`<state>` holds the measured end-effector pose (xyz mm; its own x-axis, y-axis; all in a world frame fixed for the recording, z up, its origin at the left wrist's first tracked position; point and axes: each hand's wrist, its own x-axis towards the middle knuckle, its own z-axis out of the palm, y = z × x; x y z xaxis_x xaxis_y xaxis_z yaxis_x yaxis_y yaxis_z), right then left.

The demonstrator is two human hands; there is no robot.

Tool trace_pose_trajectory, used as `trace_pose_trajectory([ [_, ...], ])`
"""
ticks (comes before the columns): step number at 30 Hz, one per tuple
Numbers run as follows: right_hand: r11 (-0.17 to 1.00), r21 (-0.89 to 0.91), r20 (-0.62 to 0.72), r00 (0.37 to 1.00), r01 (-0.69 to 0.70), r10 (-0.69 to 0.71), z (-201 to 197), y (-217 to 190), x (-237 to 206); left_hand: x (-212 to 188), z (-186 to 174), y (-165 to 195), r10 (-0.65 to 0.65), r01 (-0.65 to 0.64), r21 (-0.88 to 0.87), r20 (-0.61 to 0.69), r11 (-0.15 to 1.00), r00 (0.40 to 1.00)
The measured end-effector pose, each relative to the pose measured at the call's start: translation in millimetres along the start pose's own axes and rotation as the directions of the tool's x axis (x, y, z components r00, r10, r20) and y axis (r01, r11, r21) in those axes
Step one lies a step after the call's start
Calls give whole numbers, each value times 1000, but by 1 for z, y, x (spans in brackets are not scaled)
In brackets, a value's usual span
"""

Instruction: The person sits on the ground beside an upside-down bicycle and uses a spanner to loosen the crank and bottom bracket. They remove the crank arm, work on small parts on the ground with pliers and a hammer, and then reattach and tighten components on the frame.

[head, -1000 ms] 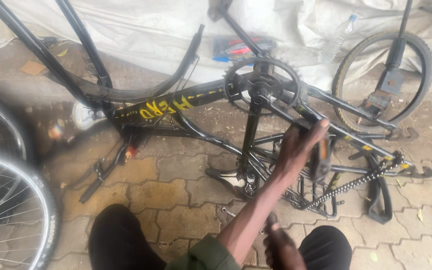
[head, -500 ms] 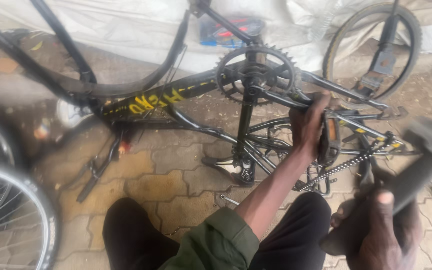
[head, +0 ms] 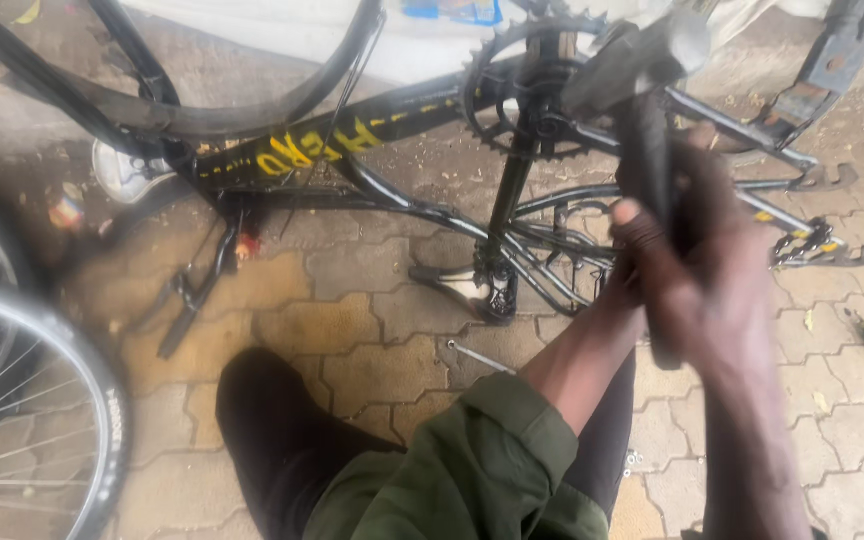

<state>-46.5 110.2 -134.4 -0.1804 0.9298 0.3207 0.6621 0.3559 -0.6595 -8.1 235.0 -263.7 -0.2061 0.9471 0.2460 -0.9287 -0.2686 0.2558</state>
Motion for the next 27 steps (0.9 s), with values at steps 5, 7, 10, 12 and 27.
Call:
trace_pose_trajectory([
  [5, 982, -182, 70, 996, -44, 57, -4, 12, 9, -14, -1, -5, -74, 120, -442, 120, 889, 990],
  [7, 972, -222, 160, 986, 81, -45, -8, 14, 15, -17, -1, -9, -72, 143, -528, 153, 837, 986],
  [10, 967, -234, 153, 986, 100, -65, -9, 15, 21, -13, -1, -13, -54, 160, -596, 192, 787, 980],
  [12, 985, -160, 137, 989, 69, -47, -11, 14, 21, -4, 1, -10, -20, 148, -604, 213, 783, 977],
  [27, 985, -119, -244, 958, 121, -147, -20, -24, 6, 14, -1, 2, 415, -376, 723, 135, 580, 900],
])
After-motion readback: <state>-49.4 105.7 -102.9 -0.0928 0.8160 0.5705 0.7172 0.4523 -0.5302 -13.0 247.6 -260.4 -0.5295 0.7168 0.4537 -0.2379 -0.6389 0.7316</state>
